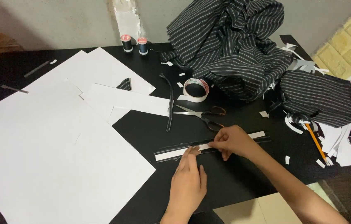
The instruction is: Cutting strips of paper and applying double-sided adhesive tape to them on a work surface.
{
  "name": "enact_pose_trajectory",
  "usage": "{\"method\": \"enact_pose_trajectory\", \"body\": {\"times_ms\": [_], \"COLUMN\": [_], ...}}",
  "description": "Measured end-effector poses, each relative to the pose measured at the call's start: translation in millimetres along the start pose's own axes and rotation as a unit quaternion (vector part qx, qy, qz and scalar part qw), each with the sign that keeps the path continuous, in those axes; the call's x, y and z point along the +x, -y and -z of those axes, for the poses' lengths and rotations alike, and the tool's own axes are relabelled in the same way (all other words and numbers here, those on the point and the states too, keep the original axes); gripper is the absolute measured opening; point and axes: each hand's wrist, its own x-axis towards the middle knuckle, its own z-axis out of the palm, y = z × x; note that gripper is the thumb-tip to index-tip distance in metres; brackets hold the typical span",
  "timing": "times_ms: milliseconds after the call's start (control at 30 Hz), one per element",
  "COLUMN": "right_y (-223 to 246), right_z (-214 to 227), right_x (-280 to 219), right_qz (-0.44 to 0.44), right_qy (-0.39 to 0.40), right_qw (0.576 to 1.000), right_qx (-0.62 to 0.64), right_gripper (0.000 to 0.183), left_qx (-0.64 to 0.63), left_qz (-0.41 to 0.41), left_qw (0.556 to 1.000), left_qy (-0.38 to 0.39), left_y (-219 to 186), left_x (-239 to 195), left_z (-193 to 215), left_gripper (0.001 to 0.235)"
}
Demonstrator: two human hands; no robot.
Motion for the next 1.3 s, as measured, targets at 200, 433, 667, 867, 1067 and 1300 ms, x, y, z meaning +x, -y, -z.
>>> {"method": "enact_pose_trajectory", "body": {"times_ms": [200,433,667,867,1067,1300], "right_y": [-0.2,-12.0,-21.9,-11.7,-13.7,-5.4], "right_z": [-2.0,6.6,20.4,29.9,27.3,24.2], "right_x": [-1.7,1.9,-4.7,10.3,54.8,3.7], "right_qz": [-0.038,-0.019,0.012,0.222,0.213,0.185], "right_qy": [-0.070,-0.053,-0.040,-0.191,-0.104,-0.126], "right_qw": [0.987,0.992,0.999,0.936,0.917,0.929], "right_qx": [-0.140,-0.114,0.011,-0.198,-0.321,-0.296], "right_gripper": [0.035,0.026,0.016,0.029,0.053,0.046], "left_qx": [-0.004,-0.008,-0.374,-0.599,-0.566,-0.533], "left_qz": [0.007,-0.010,0.053,0.141,0.159,0.169], "left_qw": [1.000,1.000,0.925,0.777,0.786,0.802], "left_qy": [-0.003,-0.021,-0.049,-0.130,-0.192,-0.208], "left_y": [0.1,-0.3,-9.9,10.9,15.7,6.6], "left_x": [0.0,0.0,2.4,-0.8,-3.7,-3.8], "left_z": [-1.0,-1.1,27.0,21.2,15.9,24.0], "left_gripper": [0.027,0.026,0.020,0.015,0.014,0.022]}}
